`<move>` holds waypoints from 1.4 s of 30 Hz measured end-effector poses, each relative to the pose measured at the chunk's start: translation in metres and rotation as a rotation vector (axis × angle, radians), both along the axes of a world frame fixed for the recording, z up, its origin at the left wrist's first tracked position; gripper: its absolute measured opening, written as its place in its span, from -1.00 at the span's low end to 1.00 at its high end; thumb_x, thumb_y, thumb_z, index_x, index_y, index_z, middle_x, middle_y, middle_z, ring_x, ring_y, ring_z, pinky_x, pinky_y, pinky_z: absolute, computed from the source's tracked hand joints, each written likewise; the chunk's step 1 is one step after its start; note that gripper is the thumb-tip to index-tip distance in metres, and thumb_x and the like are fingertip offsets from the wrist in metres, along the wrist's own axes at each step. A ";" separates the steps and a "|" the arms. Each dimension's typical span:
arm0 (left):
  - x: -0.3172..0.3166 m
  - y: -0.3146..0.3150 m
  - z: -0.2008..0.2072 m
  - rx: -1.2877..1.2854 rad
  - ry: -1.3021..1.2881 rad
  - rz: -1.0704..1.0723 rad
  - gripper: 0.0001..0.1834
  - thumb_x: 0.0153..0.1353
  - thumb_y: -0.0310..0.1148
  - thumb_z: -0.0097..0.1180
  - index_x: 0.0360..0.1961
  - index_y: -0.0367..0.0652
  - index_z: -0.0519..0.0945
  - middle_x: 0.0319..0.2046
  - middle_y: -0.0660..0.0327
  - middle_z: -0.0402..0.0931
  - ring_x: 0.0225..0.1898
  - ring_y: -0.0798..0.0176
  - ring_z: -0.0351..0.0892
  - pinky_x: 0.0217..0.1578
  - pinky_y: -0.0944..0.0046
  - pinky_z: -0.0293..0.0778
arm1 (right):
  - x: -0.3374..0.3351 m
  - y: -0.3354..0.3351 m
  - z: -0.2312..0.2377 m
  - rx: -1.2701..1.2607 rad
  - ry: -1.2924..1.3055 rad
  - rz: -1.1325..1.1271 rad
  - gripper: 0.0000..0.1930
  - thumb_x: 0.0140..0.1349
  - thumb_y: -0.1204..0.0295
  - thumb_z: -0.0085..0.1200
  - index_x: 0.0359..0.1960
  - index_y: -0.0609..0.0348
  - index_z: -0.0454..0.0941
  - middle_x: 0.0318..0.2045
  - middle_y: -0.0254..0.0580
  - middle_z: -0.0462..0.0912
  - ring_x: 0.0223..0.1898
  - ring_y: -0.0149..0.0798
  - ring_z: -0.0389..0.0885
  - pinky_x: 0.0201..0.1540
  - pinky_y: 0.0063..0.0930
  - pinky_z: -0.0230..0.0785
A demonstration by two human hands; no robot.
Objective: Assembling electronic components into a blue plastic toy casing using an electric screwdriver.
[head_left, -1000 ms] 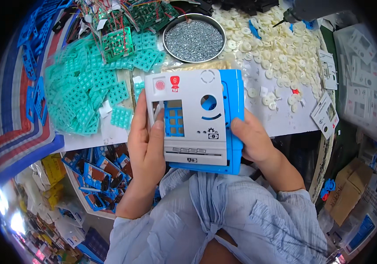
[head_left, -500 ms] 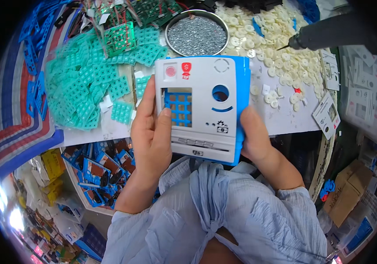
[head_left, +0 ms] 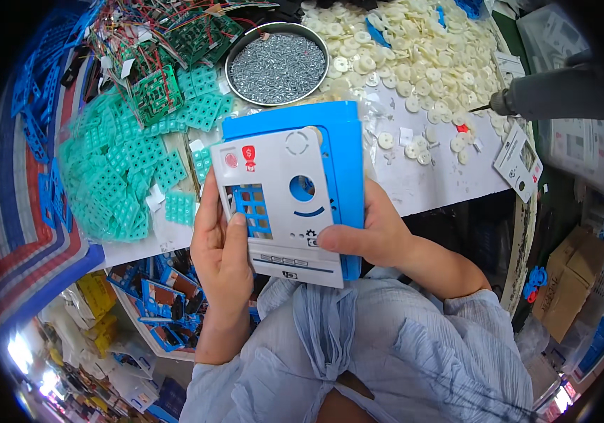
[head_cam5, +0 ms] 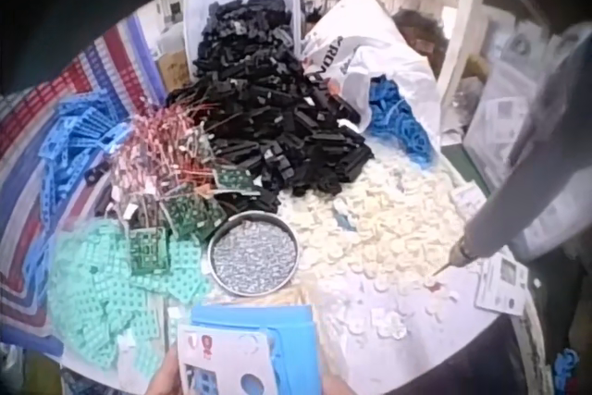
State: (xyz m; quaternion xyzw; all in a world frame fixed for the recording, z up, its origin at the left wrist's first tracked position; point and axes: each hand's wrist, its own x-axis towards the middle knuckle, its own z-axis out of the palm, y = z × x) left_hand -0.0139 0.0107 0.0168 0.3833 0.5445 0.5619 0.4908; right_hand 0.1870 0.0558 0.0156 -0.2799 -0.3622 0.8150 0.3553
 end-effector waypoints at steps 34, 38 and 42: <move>-0.004 -0.004 -0.003 0.001 0.047 0.074 -0.38 0.39 -0.66 -0.09 0.47 -0.47 0.17 0.33 -0.17 0.39 0.27 0.12 0.50 0.28 0.19 0.39 | -0.011 -0.003 0.001 -0.049 0.051 -0.007 -0.42 0.32 0.47 0.21 0.35 0.29 0.32 0.18 -0.11 0.58 0.15 -0.31 0.58 0.20 -0.35 0.47; -0.005 -0.009 0.011 0.031 0.041 -0.017 -0.30 0.40 -0.54 -0.10 0.51 -0.45 0.01 0.43 -0.14 0.22 0.38 0.11 0.35 0.37 0.13 0.25 | -0.005 -0.001 -0.010 -0.283 0.193 -0.015 -0.46 0.28 0.48 0.20 0.30 0.29 0.40 0.11 -0.12 0.64 0.10 -0.30 0.62 0.18 -0.36 0.48; -0.006 -0.017 -0.004 0.093 0.028 0.005 -0.28 0.45 -0.40 -0.11 0.54 -0.39 -0.03 0.44 -0.10 0.19 0.39 0.14 0.30 0.36 0.12 0.25 | -0.010 -0.002 -0.016 -0.276 0.275 -0.033 -0.48 0.25 0.49 0.20 0.27 0.29 0.45 0.08 -0.13 0.65 0.07 -0.30 0.63 0.16 -0.38 0.49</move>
